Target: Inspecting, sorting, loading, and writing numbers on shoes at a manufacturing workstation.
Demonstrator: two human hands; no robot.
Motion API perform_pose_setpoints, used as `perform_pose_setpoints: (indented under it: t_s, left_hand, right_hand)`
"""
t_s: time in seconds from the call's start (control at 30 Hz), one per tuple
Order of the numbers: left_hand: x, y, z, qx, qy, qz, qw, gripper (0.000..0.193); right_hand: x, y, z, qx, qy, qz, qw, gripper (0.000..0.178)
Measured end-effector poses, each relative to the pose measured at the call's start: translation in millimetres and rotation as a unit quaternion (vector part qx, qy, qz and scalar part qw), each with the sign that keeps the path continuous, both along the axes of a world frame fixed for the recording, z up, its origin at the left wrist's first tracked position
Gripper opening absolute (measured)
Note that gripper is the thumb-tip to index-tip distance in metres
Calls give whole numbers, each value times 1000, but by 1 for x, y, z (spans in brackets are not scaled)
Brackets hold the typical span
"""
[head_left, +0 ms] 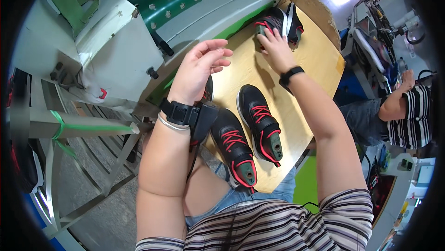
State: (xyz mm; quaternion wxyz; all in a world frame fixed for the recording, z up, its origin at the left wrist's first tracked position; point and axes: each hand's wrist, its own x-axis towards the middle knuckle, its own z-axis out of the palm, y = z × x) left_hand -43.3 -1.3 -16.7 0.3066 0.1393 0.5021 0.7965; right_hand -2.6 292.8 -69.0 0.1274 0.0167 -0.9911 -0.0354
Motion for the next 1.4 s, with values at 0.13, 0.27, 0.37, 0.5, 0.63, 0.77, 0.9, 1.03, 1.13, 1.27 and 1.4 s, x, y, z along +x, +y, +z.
perform_pose_setpoints:
  t_s: [0.13,0.27,0.37,0.5,0.63,0.77,0.9,1.03,1.13,1.27,1.4]
  left_hand:
    - [1,1,-6,1,-3,4,1000,29]
    - [5,7,-8,5,1,-14,1000,32]
    - [6,9,-9,-17,10,-24,1000,36]
    - [3,8,-16,-61,11,-37,997,40]
    - [3,10,-21,-75,1,-29,997,40]
    - [4,15,-22,-105,13,-34,994,41]
    - [4,18,-25,-108,15,-54,993,40]
    - [9,19,-22,-108,12,-50,993,38]
    - [11,20,-21,-108,16,-52,993,37]
    - [11,20,-22,-97,23,-60,993,36]
    - [12,21,-22,-92,16,-70,993,34]
  right_hand:
    - [100,-18,36,-288,101,-9,952,42]
    - [230,-39,22,-572,87,-103,809,46]
    - [298,-65,8,-532,86,-148,829,51]
    - [321,-86,4,-534,129,-151,822,59]
    - [298,-74,18,-521,82,-157,835,95]
    - [281,-69,-5,-576,-7,-116,809,99]
    - [278,-79,-5,-554,23,-143,820,89]
    - [288,-93,20,-517,-24,-144,843,88]
    - [285,-59,36,-682,-81,-134,714,73]
    - [215,-3,60,-452,-1,-149,880,43]
    - [107,67,16,-234,65,-36,969,67]
